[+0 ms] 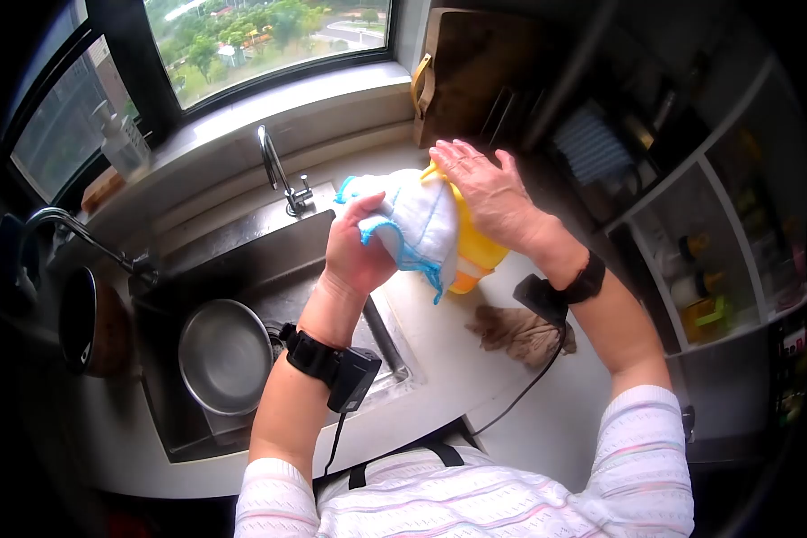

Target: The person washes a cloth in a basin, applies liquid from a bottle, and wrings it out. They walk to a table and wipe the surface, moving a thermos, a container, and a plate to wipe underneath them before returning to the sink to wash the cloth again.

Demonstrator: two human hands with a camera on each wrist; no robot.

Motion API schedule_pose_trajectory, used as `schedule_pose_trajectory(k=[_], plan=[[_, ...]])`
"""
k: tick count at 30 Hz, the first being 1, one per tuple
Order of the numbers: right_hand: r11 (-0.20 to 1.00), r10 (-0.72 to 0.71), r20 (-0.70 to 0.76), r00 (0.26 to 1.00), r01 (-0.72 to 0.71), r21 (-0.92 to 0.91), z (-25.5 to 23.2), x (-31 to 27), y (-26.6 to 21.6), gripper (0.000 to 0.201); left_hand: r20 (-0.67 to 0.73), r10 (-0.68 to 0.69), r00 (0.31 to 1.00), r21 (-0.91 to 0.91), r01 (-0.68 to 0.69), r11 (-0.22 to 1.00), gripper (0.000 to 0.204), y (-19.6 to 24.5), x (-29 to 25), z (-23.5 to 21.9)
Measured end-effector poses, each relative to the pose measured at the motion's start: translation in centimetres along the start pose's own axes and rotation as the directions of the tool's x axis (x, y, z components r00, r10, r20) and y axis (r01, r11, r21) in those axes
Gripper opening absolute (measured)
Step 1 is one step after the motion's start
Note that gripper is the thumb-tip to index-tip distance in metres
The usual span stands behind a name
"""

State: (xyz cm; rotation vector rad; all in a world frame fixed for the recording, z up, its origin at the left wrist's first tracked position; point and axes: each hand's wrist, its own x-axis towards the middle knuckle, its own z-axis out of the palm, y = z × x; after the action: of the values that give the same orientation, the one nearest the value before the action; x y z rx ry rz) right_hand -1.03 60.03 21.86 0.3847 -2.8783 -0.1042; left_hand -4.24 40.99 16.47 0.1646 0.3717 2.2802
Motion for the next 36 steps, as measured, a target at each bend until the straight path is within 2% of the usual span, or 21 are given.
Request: schedule_pose_trajectory(k=[8,11,12,13,14,15,17,18,19,22,24,25,26,27,29,30,31,33,34,35,36], plan=[[0.999,0.045,0.036,0.998,-0.045,0.012,-0.4,0.0,-0.5,0.043,0.016,0.027,1.0,0.049,-0.027,0.998,0.036,-0.2,-0.5,0.7],[0.986,0.118,0.047,0.992,-0.123,0.116,-0.6,-0.1,-0.4,0.046,0.039,0.039,0.998,0.064,-0.042,0.997,0.037,0.3,-2.8,0.2],[0.985,0.084,0.022,0.996,-0.087,0.152,-0.7,-0.3,-0.2,0.048,0.031,0.044,0.999,0.048,-0.045,0.998,0.037,0.6,-4.3,0.1],[0.937,0.09,-0.073,0.993,-0.06,0.344,0.1,-0.2,0.5,0.054,0.021,0.052,0.998,0.031,-0.052,0.998,0.036,1.0,-6.0,0.1],[0.91,0.069,-0.169,0.983,0.007,0.414,-0.2,-0.3,0.8,0.06,-0.071,0.083,0.994,0.031,-0.081,0.996,0.036,1.4,-7.9,0.2],[0.897,0.034,-0.255,0.966,0.083,0.434,-0.6,-0.5,1.1,0.065,-0.056,0.098,0.994,0.021,-0.097,0.995,0.035,1.9,-10.0,-0.4],[0.858,0.116,-0.242,0.963,0.025,0.512,-2.1,-1.3,1.0,0.064,-0.108,0.149,0.983,0.025,-0.147,0.989,0.034,2.6,-14.9,-0.9],[0.837,0.104,-0.213,0.972,0.03,0.546,-2.6,-1.4,1.4,0.062,-0.178,0.19,0.965,0.072,-0.18,0.981,0.032,3.0,-17.5,-1.3],[0.833,0.107,-0.131,0.986,-0.017,0.553,-3.7,-1.3,1.3,0.062,-0.256,0.222,0.941,0.112,-0.199,0.974,0.032,3.5,-20.3,-2.2],[0.844,-0.228,-0.102,0.968,0.249,0.475,-7.4,2.3,2.0,0.052,-0.368,0.303,0.879,0.266,-0.213,0.94,0.038,5.1,-28.5,-2.1],[0.824,-0.329,0.024,0.944,0.274,0.496,-11.2,7.9,1.9,0.046,-0.376,0.377,0.847,0.376,-0.233,0.897,0.042,6.0,-33.6,-2.1],[0.881,-0.353,0.096,0.931,0.297,0.368,-13.7,10.6,-0.1,0.053,-0.381,0.428,0.819,0.443,-0.245,0.863,0.044,6.2,-36.2,-1.6],[0.916,-0.319,0.086,0.944,0.284,0.284,-15.8,12.8,-3.2,0.051,-0.343,0.445,0.827,0.456,-0.267,0.849,0.044,6.5,-38.9,-1.6],[0.859,-0.469,0.033,0.882,0.448,0.248,-18.1,14.2,-6.7,0.041,-0.268,0.469,0.842,0.544,-0.269,0.795,0.042,6.9,-41.5,-1.2],[0.854,-0.293,-0.174,0.94,0.339,0.394,-19.7,8.6,-22.7,0.042,-0.01,0.551,0.834,0.644,-0.416,0.642,0.04,7.5,-47.5,-1.4],[0.797,-0.402,-0.091,0.911,0.397,0.455,-19.1,10.6,-27.7,0.041,0.143,0.584,0.799,0.648,-0.522,0.554,0.037,7.0,-50.1,-6.4],[0.706,-0.49,-0.034,0.871,0.419,0.571,-19.5,13.1,-31.4,0.039,0.164,0.556,0.815,0.655,-0.511,0.557,0.037,7.1,-53.0,-5.8],[0.464,-0.749,-0.029,0.662,0.555,0.69,-19.1,14.1,-39.9,0.038,0.127,0.567,0.814,0.615,-0.514,0.599,0.036,7.2,-59.5,-5.4],[0.443,-0.809,0.013,0.588,0.594,0.671,-18.6,11.5,-45.9,0.037,0.016,0.629,0.777,0.579,-0.52,0.628,0.034,6.1,-63.2,-5.9],[0.463,-0.817,0.097,0.568,0.547,0.698,-18.0,7.9,-51.4,0.066,-0.108,0.686,0.72,0.543,-0.535,0.647,0.032,4.6,-67.1,-6.2],[0.357,-0.894,0.02,0.448,0.684,0.636,-15.9,6.6,-55.3,0.046,-0.232,0.716,0.659,0.427,-0.592,0.683,0.03,2.4,-71.1,-5.6]])
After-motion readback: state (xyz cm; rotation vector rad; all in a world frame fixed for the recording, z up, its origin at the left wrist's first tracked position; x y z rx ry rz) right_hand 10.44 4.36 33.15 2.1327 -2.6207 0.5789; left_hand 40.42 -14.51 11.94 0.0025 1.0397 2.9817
